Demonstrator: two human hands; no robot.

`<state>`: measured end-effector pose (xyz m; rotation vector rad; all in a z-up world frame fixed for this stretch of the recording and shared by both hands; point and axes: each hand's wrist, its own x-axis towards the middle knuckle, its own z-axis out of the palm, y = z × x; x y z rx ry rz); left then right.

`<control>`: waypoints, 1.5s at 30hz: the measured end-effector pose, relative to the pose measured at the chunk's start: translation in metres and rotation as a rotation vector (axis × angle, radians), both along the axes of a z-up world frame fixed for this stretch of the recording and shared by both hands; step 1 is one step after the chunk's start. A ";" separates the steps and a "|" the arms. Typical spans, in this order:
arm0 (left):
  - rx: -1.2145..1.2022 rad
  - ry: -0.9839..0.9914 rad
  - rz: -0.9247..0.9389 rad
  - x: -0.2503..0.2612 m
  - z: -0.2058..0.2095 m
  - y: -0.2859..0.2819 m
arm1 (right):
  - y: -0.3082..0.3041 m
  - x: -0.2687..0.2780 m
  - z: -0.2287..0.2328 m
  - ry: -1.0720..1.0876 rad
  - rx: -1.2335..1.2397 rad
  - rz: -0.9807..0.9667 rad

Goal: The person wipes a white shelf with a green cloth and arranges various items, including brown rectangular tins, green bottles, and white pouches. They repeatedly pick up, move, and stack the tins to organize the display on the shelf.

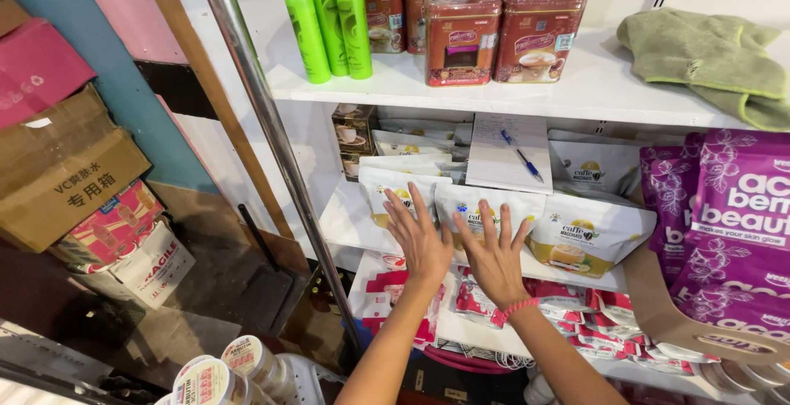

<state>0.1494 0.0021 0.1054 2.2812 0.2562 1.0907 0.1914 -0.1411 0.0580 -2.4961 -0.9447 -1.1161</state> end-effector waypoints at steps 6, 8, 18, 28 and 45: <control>0.086 -0.262 -0.024 -0.015 0.084 -0.007 | -0.006 -0.004 0.104 -0.244 0.151 0.030; 0.109 -0.302 -0.029 -0.019 0.113 -0.007 | -0.013 -0.009 0.142 -0.280 0.172 0.038; 0.103 -0.524 0.143 0.023 0.217 0.081 | -0.035 -0.023 0.257 -0.313 0.208 0.112; 0.017 -0.547 -0.009 0.073 0.245 0.168 | 0.044 -0.029 0.292 -0.291 0.205 0.428; -0.360 -0.332 -0.494 0.094 0.245 0.230 | 0.200 0.094 0.310 0.612 0.533 0.657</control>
